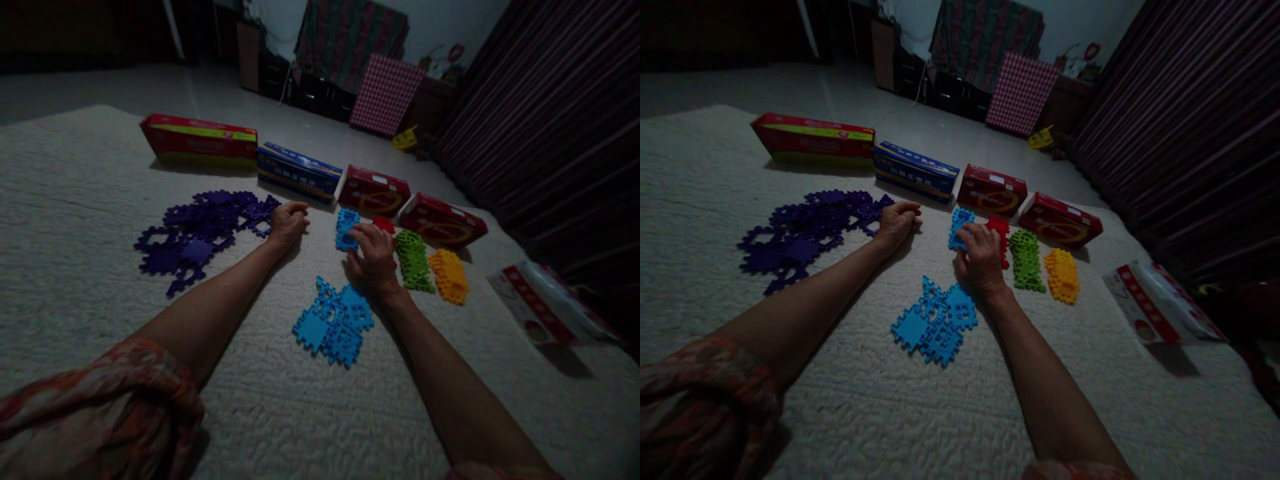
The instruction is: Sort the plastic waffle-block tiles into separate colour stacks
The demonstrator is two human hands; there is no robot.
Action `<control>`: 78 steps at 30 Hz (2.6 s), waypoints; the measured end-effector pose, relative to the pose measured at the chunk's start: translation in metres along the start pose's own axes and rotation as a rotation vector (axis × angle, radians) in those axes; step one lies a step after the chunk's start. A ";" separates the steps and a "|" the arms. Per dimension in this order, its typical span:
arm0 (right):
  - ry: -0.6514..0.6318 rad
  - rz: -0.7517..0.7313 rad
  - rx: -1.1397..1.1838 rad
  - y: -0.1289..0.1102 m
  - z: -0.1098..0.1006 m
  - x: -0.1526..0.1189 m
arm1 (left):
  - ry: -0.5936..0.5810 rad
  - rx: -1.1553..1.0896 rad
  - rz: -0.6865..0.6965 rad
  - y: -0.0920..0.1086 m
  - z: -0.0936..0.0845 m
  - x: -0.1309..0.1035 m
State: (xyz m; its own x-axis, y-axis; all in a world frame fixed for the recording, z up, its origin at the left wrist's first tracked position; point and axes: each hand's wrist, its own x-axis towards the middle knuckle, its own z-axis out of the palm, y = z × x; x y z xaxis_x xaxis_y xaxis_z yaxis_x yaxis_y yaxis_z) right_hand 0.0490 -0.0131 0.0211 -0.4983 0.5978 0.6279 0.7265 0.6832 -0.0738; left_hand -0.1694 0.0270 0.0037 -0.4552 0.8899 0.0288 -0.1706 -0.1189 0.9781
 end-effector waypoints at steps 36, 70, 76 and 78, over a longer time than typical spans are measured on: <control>-0.414 0.124 0.489 -0.071 -0.015 -0.037 | -0.074 -0.162 -0.169 0.022 -0.024 -0.035; -0.417 0.408 0.202 -0.023 -0.063 -0.034 | -0.059 -0.094 -0.146 0.027 -0.022 -0.040; -0.383 0.427 0.105 -0.015 -0.054 -0.043 | -0.057 -0.081 -0.152 0.027 -0.022 -0.041; -0.345 0.370 0.143 -0.017 -0.052 -0.043 | -0.061 -0.078 -0.147 0.027 -0.022 -0.041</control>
State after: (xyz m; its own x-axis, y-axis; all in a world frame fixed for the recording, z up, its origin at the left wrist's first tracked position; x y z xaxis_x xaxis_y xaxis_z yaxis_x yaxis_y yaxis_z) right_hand 0.0831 -0.0721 0.0359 -0.3650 0.8969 0.2497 0.8236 0.4362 -0.3626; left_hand -0.1743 -0.0226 0.0242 -0.3673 0.9249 -0.0986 -0.3002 -0.0176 0.9537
